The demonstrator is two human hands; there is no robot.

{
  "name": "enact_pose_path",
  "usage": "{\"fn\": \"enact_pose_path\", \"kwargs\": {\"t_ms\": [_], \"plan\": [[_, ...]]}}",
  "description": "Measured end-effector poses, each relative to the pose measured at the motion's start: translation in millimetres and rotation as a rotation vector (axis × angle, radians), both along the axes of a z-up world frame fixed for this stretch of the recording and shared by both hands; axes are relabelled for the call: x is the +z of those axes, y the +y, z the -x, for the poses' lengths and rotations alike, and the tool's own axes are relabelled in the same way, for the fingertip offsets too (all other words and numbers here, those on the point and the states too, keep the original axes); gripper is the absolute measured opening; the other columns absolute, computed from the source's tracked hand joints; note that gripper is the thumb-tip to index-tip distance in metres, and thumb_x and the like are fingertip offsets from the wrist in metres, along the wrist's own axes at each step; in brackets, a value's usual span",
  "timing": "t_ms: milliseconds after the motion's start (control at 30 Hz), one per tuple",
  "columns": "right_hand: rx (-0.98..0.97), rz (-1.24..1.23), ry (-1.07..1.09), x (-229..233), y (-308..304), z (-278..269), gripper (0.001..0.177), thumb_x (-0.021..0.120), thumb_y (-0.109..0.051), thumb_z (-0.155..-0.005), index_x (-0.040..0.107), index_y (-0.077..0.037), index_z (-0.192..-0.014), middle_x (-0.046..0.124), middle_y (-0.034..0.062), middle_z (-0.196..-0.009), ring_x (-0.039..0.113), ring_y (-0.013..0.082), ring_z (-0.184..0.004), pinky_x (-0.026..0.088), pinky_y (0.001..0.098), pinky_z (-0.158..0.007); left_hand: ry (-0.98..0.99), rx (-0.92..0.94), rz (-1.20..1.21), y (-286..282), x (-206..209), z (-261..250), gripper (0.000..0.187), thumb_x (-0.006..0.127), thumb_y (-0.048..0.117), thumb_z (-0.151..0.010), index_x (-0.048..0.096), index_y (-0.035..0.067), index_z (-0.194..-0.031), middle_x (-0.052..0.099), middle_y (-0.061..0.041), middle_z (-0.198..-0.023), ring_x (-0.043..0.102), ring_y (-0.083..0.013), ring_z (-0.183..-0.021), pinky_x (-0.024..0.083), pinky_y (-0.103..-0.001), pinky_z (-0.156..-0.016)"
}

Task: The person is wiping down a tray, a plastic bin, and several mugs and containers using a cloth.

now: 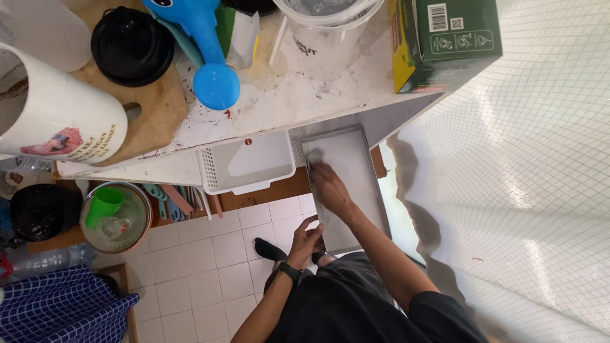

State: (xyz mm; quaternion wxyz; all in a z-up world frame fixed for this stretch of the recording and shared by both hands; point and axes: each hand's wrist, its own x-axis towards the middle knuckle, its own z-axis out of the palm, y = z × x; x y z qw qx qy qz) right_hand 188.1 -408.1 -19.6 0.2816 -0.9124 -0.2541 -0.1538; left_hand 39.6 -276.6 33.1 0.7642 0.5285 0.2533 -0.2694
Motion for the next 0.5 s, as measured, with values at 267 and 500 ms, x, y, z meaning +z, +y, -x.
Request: {"fn": "enact_pose_path", "kwargs": {"t_ms": [267, 500], "plan": [[-0.275, 0.124, -0.094, 24.1, -10.7, -21.1, 0.043, 0.057, 0.000, -0.077, 0.071, -0.006, -0.117, 0.065, 0.0121, -0.126, 0.057, 0.0343, -0.123, 0.041, 0.0453, -0.110, -0.051, -0.054, -0.030, 1.9, -6.3, 8.5, 0.059, 0.071, 0.037, -0.099, 0.050, 0.012, -0.148, 0.070, -0.026, -0.108, 0.073, -0.0381, -0.100, 0.063, -0.052, -0.080], [-0.479, 0.390, 0.117, 52.7, -51.6, -2.0, 0.057, 0.059, -0.006, -0.080, 0.060, -0.005, -0.136, 0.053, 0.0184, -0.144, 0.048, 0.0387, -0.136, 0.043, 0.0451, -0.110, -0.038, -0.019, -0.035, -0.8, -17.5, 9.6, 0.054, 0.067, 0.031, -0.100, 0.050, 0.010, -0.147, 0.070, -0.024, -0.106, 0.074, -0.0376, -0.096, 0.064, -0.051, -0.077]]}}
